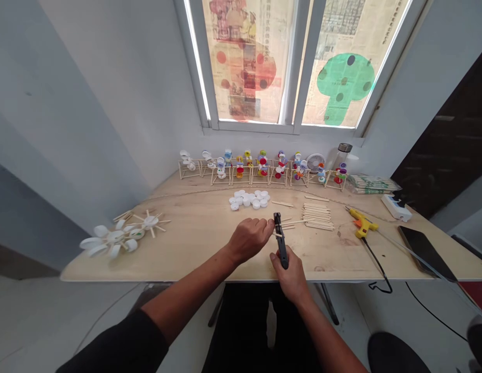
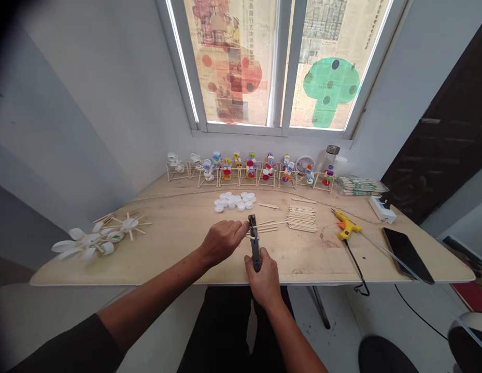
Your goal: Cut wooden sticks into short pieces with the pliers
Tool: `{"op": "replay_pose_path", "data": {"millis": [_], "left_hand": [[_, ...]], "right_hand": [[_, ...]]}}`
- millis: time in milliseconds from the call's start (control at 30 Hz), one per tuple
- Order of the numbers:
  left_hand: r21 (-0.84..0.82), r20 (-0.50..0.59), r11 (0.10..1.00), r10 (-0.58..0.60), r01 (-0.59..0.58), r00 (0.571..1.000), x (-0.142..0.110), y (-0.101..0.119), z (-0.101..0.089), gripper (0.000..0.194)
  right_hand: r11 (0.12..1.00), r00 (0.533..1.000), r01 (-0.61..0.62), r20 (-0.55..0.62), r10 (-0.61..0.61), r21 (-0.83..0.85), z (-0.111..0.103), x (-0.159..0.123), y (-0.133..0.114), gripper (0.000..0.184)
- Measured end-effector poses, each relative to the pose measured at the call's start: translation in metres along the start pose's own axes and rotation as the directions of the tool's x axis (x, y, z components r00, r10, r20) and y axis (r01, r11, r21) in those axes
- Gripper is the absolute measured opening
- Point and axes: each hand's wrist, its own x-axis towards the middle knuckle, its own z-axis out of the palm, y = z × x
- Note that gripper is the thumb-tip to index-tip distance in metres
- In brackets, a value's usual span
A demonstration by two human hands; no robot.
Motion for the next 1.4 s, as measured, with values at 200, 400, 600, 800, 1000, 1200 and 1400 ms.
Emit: {"op": "replay_pose_path", "data": {"millis": [200, 400, 600, 800, 1000, 1200, 1400], "left_hand": [[-0.029, 0.031, 0.996, 0.086, -0.085, 0.996, 0.003, -0.008, 0.000, 0.023], [-0.012, 0.006, 0.999, 0.036, -0.036, 0.999, -0.001, -0.003, -0.002, 0.022], [0.012, -0.024, 0.999, 0.032, -0.032, 0.999, -0.003, -0.002, -0.004, 0.020], [0.015, -0.053, 0.999, 0.039, -0.039, 0.998, -0.002, -0.001, -0.003, 0.019], [0.007, -0.070, 1.000, 0.029, -0.028, 0.997, -0.003, -0.002, 0.000, 0.019], [0.003, -0.090, 1.000, 0.004, -0.004, 0.996, -0.004, -0.002, 0.002, 0.018], [-0.002, -0.107, 0.999, -0.051, 0.051, 0.993, -0.007, 0.003, 0.002, 0.016]], "right_hand": [[1.000, 1.000, -0.008, 0.008, 0.008, 0.004, -0.002, -0.001, -0.001, 0.021], [1.000, 1.000, 0.005, 0.022, -0.005, -0.012, -0.001, -0.002, 0.001, 0.020], [0.999, 1.000, 0.021, 0.009, -0.020, -0.041, 0.002, 0.000, 0.006, 0.022], [0.998, 1.000, 0.020, -0.009, -0.021, -0.066, 0.002, -0.001, 0.008, 0.022], [0.997, 1.000, 0.019, 0.012, -0.019, -0.078, 0.002, 0.000, 0.006, 0.022], [0.996, 1.000, 0.013, 0.016, -0.011, -0.088, 0.002, 0.001, 0.003, 0.022], [0.997, 1.000, -0.003, 0.014, 0.004, -0.082, 0.002, -0.001, 0.000, 0.021]]}}
